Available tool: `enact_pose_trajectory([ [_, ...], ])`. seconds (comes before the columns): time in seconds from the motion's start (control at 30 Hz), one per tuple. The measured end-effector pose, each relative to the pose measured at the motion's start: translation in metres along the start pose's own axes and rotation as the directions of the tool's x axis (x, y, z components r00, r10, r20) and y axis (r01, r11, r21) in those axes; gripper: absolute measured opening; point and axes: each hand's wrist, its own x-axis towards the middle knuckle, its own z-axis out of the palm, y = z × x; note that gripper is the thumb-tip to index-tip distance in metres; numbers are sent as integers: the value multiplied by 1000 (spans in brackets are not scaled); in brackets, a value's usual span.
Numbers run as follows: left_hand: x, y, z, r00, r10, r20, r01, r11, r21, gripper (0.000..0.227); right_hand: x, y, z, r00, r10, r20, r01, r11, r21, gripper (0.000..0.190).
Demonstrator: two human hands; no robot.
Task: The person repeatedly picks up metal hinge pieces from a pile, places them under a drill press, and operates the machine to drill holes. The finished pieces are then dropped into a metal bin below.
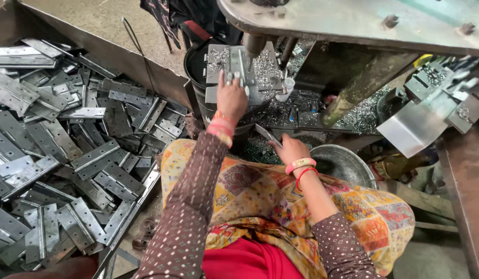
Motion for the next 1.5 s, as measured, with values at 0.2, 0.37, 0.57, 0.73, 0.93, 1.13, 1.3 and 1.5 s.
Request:
enact_pose_trajectory([
  [0.2,-72,47,-43,985,110,-133,-89,985,151,28,-21,1,-5,988,15,-154,25,966,257,45],
  [0.37,-68,32,-58,959,246,-140,-237,968,79,22,-31,7,8,988,31,-154,8,968,251,44],
  [0.57,-29,29,-88,990,-84,-117,37,934,-354,30,-23,4,10,987,88,-135,-40,946,321,44],
  [0.73,-3,25,-74,942,143,-303,-86,977,193,17,-26,0,3,991,63,-117,-24,950,311,42],
  [0.93,-9,15,-26,969,-112,222,104,994,45,24,-30,-5,-5,991,57,-120,-20,956,293,40],
  [1.13,-43,-13,-41,979,-110,-173,134,982,136,50,-19,-2,-10,990,0,143,-7,999,45,48],
  [1.3,-49,30,-43,997,-73,-26,72,997,-34,42,8,-11,-25,942,32,334,13,991,-133,54],
  [1.5,-32,33,-36,992,-127,-22,124,987,-104,31,12,-5,-4,942,126,311,-101,990,-94,59],
])
